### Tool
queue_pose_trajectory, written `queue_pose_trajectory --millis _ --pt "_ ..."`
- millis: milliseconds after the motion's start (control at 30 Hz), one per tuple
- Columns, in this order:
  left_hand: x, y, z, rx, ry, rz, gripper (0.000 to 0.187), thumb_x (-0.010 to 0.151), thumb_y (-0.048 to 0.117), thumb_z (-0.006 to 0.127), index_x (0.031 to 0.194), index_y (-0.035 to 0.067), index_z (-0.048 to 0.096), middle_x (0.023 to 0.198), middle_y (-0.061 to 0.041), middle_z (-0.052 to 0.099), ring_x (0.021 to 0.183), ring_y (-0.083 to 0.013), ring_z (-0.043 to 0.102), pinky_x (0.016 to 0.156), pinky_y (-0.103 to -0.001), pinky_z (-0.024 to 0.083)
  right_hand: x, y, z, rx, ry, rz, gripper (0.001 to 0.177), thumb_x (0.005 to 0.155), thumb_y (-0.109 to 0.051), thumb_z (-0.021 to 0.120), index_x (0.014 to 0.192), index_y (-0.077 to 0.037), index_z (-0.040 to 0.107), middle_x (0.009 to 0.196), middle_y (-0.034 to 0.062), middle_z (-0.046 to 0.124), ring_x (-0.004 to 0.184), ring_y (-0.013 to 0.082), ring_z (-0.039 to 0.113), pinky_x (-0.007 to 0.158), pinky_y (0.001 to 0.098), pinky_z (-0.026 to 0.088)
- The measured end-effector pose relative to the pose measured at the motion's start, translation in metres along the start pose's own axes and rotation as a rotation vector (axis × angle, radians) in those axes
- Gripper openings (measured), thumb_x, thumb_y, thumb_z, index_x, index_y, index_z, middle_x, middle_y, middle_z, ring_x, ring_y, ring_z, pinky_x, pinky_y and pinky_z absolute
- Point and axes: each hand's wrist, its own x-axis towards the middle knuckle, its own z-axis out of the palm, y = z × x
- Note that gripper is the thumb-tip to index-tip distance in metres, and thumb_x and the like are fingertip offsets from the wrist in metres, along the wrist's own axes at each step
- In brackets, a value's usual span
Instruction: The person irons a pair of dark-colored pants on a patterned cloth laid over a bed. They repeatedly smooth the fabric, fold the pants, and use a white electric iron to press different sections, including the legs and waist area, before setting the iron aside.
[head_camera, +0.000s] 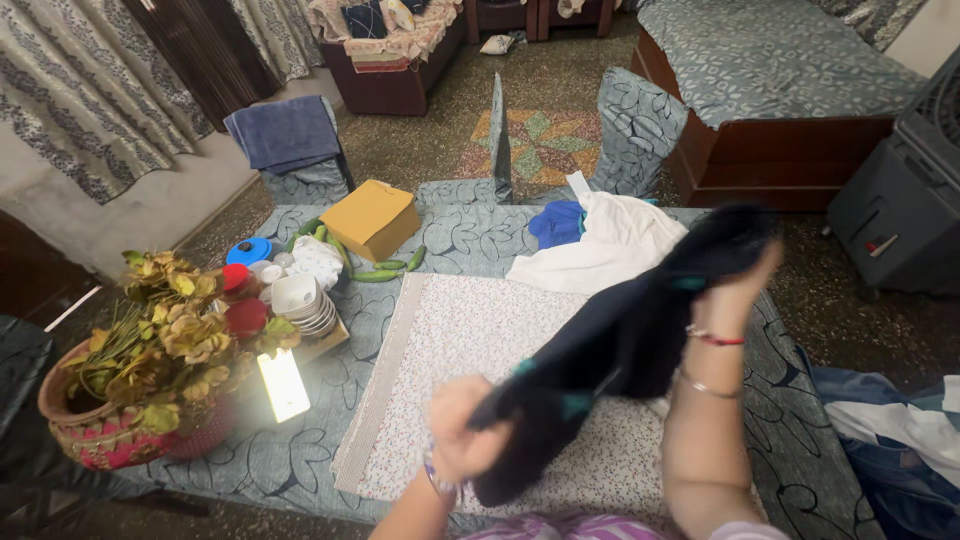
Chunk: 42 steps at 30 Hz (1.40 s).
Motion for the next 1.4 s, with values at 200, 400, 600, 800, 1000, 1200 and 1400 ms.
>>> queue_pose_trajectory --millis 200,400,600,800,1000,1200,1400 --pt "-0.011 0.047 0.012 -0.221 -0.507 -0.259 0.029 0.087 0.017 0.080 0.103 0.004 0.059 0.078 -0.014 0.063 0.069 -0.0336 0.066 0.062 -0.040 0.050 0.018 -0.063 0.125 -0.883 -0.495 -0.617 0.026 0.094 0.007 0.048 0.112 0.003 0.066 0.105 0.0083 0.068 0.101 0.0150 0.064 0.094 0.0282 0.053" --pt "-0.043 0.020 -0.014 -0.359 -0.429 -0.626 0.026 0.093 0.008 0.072 0.118 0.001 0.069 0.090 -0.010 0.077 0.080 -0.0195 0.076 0.076 -0.033 0.060 -0.033 0.083 0.195 -1.206 -0.946 -0.300 0.028 0.077 0.006 0.055 0.099 -0.003 0.070 0.100 0.0211 0.072 0.099 0.0422 0.068 0.085 0.0456 0.054" --pt "-0.174 -0.072 -0.044 -0.292 -0.102 -0.909 0.038 0.091 0.002 0.069 0.128 0.000 0.063 0.105 -0.009 0.078 0.092 -0.0145 0.071 0.079 -0.033 0.058 -0.146 0.334 0.088 -1.471 -1.095 0.207 0.035 0.083 -0.007 0.055 0.113 -0.011 0.072 0.114 0.0209 0.071 0.112 0.0402 0.066 0.094 0.0486 0.052" --pt "-0.320 -0.134 -0.080 -0.005 -0.013 -1.021 0.052 0.083 -0.004 0.068 0.133 0.000 0.058 0.099 -0.009 0.078 0.084 -0.0134 0.072 0.070 -0.031 0.058 -0.273 0.441 0.049 -1.766 -1.046 0.414 0.027 0.086 -0.012 0.057 0.104 -0.019 0.076 0.112 0.0103 0.074 0.112 0.0334 0.066 0.102 0.0587 0.042" --pt "-0.364 -0.172 -0.124 0.019 0.131 -1.568 0.047 0.084 0.006 0.075 0.128 0.001 0.062 0.075 -0.009 0.067 0.064 -0.0172 0.066 0.057 -0.035 0.056 -0.307 0.483 0.065 -1.577 -1.001 0.200 0.028 0.085 -0.006 0.056 0.104 -0.018 0.073 0.109 0.0053 0.073 0.110 0.0285 0.067 0.101 0.0639 0.035" --pt "-0.336 -0.226 -0.180 0.134 -0.116 -1.395 0.065 0.081 0.010 0.079 0.137 0.002 0.048 0.097 -0.012 0.071 0.086 -0.0208 0.069 0.075 -0.035 0.058 -0.271 0.441 0.073 -1.505 -0.976 0.065 0.040 0.079 -0.003 0.060 0.117 -0.016 0.067 0.117 0.0093 0.065 0.116 0.0339 0.059 0.103 0.0619 0.033" --pt "-0.269 -0.351 -0.136 0.348 -0.138 -1.251 0.057 0.098 0.038 0.067 0.133 -0.006 0.056 0.118 -0.029 0.068 0.106 -0.0411 0.068 0.091 -0.044 0.053 -0.258 0.317 0.006 -1.646 -0.592 -0.121 0.026 0.105 -0.018 0.063 0.129 -0.009 0.063 0.141 0.0110 0.061 0.139 0.0337 0.052 0.123 0.0498 0.037"
